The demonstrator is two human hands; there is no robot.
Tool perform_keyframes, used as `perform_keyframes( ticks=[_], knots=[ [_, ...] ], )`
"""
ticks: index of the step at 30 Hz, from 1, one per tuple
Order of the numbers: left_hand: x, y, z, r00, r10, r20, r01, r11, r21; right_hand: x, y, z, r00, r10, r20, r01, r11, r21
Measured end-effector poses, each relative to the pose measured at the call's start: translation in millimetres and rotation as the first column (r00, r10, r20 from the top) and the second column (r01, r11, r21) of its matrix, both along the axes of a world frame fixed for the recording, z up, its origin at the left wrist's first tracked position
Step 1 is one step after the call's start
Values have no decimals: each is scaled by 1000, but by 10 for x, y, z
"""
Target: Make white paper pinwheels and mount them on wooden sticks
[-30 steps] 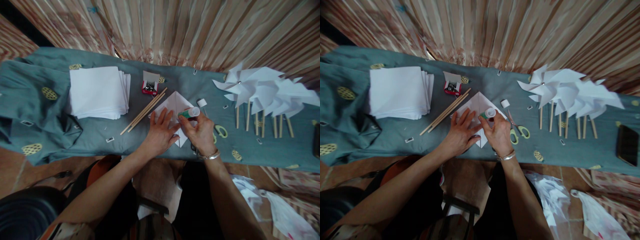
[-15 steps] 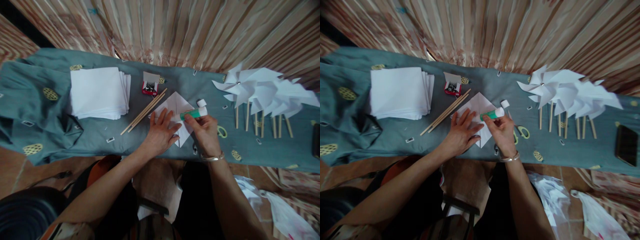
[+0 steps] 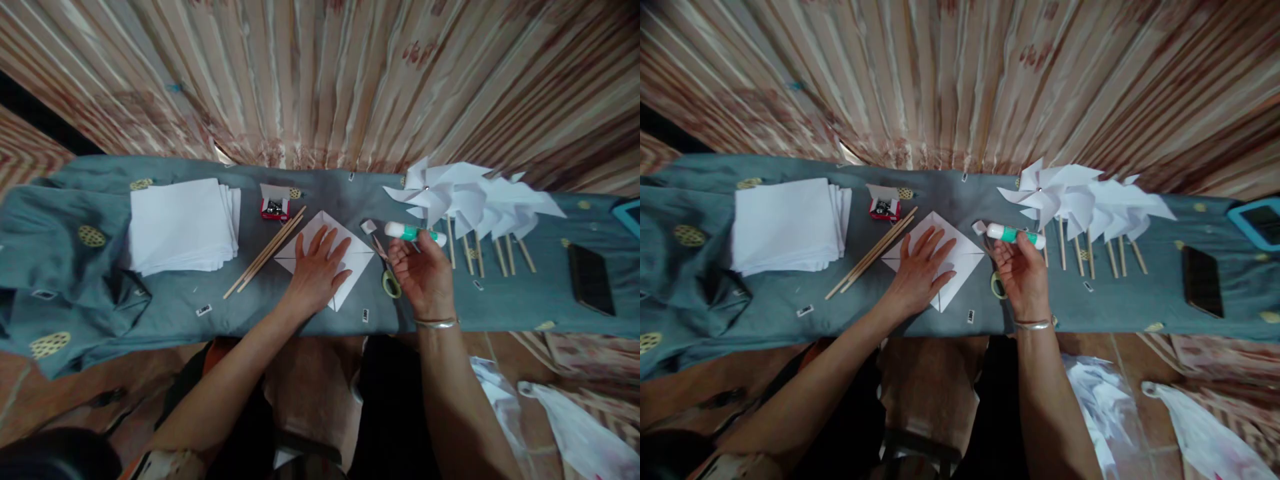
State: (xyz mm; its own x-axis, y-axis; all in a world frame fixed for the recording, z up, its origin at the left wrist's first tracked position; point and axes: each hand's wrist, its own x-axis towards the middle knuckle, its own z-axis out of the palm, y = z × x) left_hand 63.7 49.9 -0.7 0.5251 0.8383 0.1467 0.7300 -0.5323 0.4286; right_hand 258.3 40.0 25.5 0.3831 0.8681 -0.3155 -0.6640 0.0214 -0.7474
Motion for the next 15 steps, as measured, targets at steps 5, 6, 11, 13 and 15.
perform_keyframes(
  ticks=[5,6,11,13,15],
  knots=[
    [333,252,16,996,33,77,-32,999,-7,77,22,43,999,0,-34,-2,999,-51],
    [393,307,16,995,40,93,-39,999,-12,89,25,47,999,1,-43,-4,998,-59],
    [615,523,-36,992,9,129,-5,1000,-30,153,23,57,995,2,-100,-6,999,-37],
    [668,566,-78,992,-28,120,32,999,-34,176,23,63,993,5,-118,-8,1000,-25],
    [703,590,-110,992,-53,114,56,998,-22,190,26,73,992,8,-127,-10,1000,-15]
  ],
)
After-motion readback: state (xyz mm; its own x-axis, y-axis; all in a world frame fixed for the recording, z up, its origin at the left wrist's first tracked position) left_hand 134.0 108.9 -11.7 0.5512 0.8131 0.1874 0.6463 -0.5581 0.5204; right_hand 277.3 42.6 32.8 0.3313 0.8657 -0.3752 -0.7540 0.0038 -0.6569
